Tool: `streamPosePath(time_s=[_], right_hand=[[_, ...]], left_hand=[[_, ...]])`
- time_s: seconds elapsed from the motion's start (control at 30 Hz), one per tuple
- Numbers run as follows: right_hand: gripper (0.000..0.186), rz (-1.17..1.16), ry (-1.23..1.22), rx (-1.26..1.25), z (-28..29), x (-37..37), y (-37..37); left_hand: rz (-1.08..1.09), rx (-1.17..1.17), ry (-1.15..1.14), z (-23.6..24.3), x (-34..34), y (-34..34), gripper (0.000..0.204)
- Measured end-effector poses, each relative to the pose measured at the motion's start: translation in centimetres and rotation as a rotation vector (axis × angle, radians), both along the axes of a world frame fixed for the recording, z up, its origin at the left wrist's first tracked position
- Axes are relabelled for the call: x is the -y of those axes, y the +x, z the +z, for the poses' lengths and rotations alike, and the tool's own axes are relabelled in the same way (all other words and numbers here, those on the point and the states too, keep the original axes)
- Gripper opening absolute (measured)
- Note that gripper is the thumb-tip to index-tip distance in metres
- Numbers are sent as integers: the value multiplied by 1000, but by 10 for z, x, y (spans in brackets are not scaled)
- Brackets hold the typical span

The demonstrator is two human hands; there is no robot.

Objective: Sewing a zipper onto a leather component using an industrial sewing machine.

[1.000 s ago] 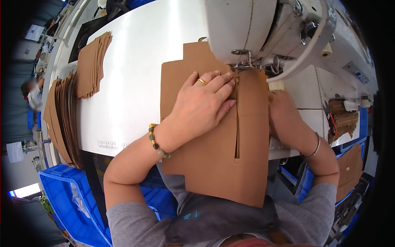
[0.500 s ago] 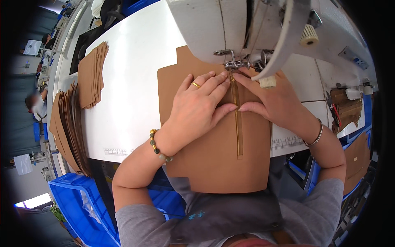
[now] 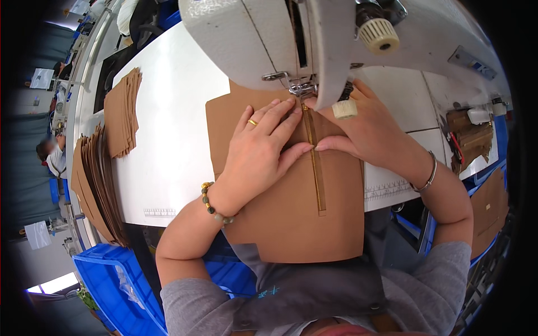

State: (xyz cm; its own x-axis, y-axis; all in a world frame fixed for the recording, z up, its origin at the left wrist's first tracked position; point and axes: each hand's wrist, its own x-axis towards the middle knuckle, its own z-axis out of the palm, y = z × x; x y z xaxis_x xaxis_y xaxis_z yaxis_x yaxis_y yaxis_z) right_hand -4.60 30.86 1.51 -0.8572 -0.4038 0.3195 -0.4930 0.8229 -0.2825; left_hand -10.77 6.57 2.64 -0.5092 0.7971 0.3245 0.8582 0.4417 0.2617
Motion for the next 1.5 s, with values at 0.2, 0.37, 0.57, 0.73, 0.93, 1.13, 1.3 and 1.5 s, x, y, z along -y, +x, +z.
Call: streamPosePath(time_s=[0.2, 0.37, 0.57, 0.73, 0.93, 1.13, 1.3, 1.5], right_hand=[[59, -1, 1, 14, -2, 1, 0], [58, -29, 32, -35, -4, 2, 0], [60, -78, 40, 14, -3, 3, 2], [62, -53, 40, -3, -2, 3, 1], [62, -50, 45, -4, -2, 2, 2], [62, -48, 44, -14, -3, 2, 2], [61, -51, 48, -42, -5, 3, 2], [62, -58, 112, -7, -3, 1, 2]], left_hand=[[10, -2, -16, 1, 0, 0, 51], [13, -28, -26, 0, 1, -1, 52], [10, -24, 8, -4, 2, -3, 53], [1, -30, 20, -4, 1, -3, 55], [4, -23, 16, -2, 1, -3, 55], [4, -37, -6, -2, 1, -3, 54], [4, -40, 5, -3, 1, -4, 55], [4, -50, -1, -3, 1, -4, 55]])
